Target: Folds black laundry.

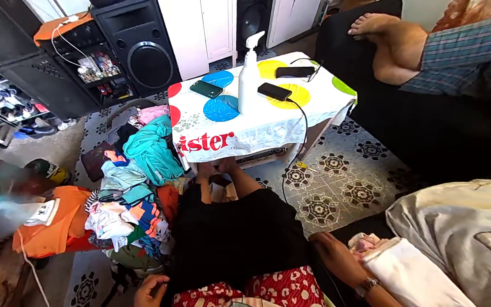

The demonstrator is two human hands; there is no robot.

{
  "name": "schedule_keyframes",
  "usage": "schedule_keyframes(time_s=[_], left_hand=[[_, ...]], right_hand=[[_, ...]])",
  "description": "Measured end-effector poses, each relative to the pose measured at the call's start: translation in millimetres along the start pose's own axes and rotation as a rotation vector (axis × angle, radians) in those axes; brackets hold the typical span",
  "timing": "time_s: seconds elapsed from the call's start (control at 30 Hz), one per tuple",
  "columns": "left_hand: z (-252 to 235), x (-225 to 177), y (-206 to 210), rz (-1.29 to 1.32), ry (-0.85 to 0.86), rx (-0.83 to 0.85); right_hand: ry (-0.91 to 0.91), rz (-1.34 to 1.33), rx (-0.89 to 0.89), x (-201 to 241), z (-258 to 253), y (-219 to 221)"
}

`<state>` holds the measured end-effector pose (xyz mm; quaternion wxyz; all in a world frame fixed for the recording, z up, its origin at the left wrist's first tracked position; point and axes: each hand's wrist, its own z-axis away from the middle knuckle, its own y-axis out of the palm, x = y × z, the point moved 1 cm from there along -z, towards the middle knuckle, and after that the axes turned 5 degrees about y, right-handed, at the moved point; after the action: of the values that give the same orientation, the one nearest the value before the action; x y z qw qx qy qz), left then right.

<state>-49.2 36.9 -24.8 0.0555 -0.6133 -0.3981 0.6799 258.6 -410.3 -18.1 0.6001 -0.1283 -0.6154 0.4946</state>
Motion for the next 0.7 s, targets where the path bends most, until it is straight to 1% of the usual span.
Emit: schedule_keyframes(time_s=[0.07, 0.1, 0.17, 0.27, 0.33, 0.4, 0.47, 0.53, 0.57, 0.63, 0.67, 0.7], left_hand=[[-2, -4, 1, -0.055, 0.011, 0.030], [-3, -7, 1, -0.077, 0.011, 0.044], [-8, -11, 0, -0.109, 0.004, 0.063], [-9, -12, -5, -0.128, -0.016, 0.071], [-10, -11, -8, -0.116, -0.026, 0.079], [-11, -8, -9, -0.095, -0.031, 0.102], [-11, -6, -11, -0.080, -0.026, 0.113], [-9, -4, -14, -0.049, -0.026, 0.121], [-8, -2, -17, -0.038, -0.027, 0.142], [-14, 5, -24, -0.023, -0.032, 0.226], [-21, 9, -26, -0.016, -0.039, 0.262], [-31, 13, -28, -0.006, -0.053, 0.275]], right_hand=[[0.271, -0.319, 0.025, 2, -8, 10], [0.351, -0.457, 0.006, 4, -13, 14], [0.399, -0.588, -0.025, 10, -23, 15], [0.414, -0.625, 0.036, 16, -34, 11], [0.391, -0.606, 0.032, 15, -42, 10], [0.378, -0.554, -0.072, 16, -45, 8], [0.344, -0.398, -0.238, 24, -43, 2], [0.286, -0.155, -0.336, 33, -38, -3], [0.287, -0.048, -0.302, 35, -37, -4], [0.341, 0.079, -0.124, 30, -43, -4], [0.359, 0.078, -0.062, 23, -50, -3], [0.350, 0.040, -0.048, 14, -59, -2]])
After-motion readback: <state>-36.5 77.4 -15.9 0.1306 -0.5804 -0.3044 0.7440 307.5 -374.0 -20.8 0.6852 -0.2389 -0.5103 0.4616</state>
